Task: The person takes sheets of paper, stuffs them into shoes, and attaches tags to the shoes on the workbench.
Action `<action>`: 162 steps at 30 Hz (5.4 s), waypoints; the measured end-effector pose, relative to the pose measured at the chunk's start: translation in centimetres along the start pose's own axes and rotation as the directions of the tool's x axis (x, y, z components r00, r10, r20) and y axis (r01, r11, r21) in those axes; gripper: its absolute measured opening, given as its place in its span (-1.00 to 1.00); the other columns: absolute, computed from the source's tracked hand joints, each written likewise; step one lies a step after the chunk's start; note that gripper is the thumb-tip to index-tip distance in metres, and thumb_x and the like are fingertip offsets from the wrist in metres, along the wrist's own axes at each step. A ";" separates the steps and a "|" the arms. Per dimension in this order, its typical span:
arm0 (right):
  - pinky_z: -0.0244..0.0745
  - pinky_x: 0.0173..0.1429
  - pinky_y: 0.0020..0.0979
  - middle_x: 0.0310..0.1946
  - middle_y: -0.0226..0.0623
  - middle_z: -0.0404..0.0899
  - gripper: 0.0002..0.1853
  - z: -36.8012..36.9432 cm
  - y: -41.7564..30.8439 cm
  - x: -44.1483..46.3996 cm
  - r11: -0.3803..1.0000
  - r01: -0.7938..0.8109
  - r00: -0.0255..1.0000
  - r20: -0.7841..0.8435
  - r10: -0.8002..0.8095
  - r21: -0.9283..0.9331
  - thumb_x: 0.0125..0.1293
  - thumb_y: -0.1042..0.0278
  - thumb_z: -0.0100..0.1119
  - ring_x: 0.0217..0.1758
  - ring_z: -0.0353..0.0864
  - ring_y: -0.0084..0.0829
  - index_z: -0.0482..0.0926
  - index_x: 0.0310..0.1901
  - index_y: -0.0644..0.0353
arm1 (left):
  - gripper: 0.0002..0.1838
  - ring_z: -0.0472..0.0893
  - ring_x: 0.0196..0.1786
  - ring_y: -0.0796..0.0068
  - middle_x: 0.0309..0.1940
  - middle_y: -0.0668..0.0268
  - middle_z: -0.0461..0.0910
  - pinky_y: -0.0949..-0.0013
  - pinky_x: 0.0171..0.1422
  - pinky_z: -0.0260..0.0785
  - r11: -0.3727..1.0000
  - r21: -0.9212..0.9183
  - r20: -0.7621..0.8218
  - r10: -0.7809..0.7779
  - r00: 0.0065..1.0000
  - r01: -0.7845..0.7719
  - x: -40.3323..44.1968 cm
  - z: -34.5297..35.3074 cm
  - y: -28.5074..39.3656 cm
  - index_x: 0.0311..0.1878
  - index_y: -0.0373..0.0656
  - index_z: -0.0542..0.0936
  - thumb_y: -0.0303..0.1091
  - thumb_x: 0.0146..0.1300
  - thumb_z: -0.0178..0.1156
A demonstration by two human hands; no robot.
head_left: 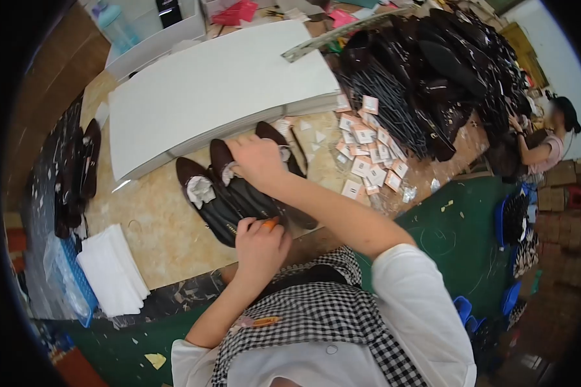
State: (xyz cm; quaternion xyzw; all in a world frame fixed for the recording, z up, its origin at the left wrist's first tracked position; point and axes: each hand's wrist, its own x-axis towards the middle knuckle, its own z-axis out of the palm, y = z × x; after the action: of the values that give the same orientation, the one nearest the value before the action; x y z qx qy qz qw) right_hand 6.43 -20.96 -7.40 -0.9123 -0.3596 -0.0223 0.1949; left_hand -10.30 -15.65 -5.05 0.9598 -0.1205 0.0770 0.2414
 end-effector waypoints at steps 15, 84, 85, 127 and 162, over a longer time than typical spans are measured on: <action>0.55 -0.06 -0.29 -0.32 -0.32 0.70 -0.86 -12.5 27.1 -15.9 0.634 -0.433 0.895 -0.225 0.385 -0.640 0.17 0.32 0.21 -0.08 0.64 -0.31 0.74 -0.42 0.09 | -0.34 0.60 -0.32 0.56 -0.29 0.24 0.66 0.45 -0.17 0.47 0.515 -0.590 0.054 -0.744 0.666 0.622 -6.9 -1.3 -13.7 0.45 -0.37 0.37 -0.34 0.31 0.23; 0.58 -0.08 -0.16 -0.31 -0.20 0.69 -0.90 -11.9 25.8 -15.7 0.775 -0.467 0.882 -0.291 0.372 -0.425 0.25 0.34 0.29 -0.19 0.68 -0.13 0.68 -0.26 0.15 | -0.35 0.68 -0.21 0.16 -0.24 0.08 0.70 0.18 -0.04 0.49 0.633 -0.198 0.025 -0.760 0.649 0.749 1.0 -4.7 -4.6 0.39 -0.28 0.46 -0.28 0.23 0.33; 0.58 -0.09 -0.16 -0.31 -0.19 0.69 -0.90 -12.1 26.2 -15.3 0.786 -0.446 0.894 -0.263 0.364 -0.427 0.24 0.34 0.30 -0.18 0.69 -0.14 0.66 -0.28 0.16 | -0.33 0.68 -0.31 0.22 -0.33 0.10 0.70 0.21 -0.14 0.50 0.659 -0.154 0.167 -0.717 0.677 0.736 2.0 -2.8 -4.4 0.41 -0.26 0.45 -0.30 0.22 0.32; 0.39 -0.44 -0.44 -0.61 -0.25 0.51 -0.78 -9.3 -1.4 -8.7 0.840 -0.240 0.967 0.041 0.252 0.486 0.30 0.37 0.37 -0.61 0.46 -0.42 0.71 -0.05 0.18 | -0.21 0.59 0.25 0.32 0.25 0.13 0.58 0.27 0.38 0.41 -0.160 -0.986 0.159 -0.770 0.618 0.054 0.0 -2.2 -5.6 0.41 -0.27 0.39 0.26 0.59 -0.41; 0.57 -0.29 -0.20 -0.61 -0.14 0.67 -0.51 -8.8 16.8 -15.9 0.611 -0.790 0.601 -0.129 0.788 0.050 0.37 -0.05 0.17 -0.52 0.70 -0.18 0.74 -0.48 0.24 | -0.19 0.68 -0.34 0.41 -0.42 0.17 0.68 0.26 -0.18 0.54 0.782 -0.292 0.192 -0.516 0.835 0.550 6.2 0.8 -2.1 0.53 -0.21 0.28 -0.22 0.22 0.30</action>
State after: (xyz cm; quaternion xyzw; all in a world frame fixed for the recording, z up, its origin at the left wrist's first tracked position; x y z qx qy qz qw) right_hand 6.68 -45.72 -7.90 -0.9745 0.0942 0.0006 0.2037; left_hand -3.75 -15.45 -5.43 0.9016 0.1325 -0.0649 0.4066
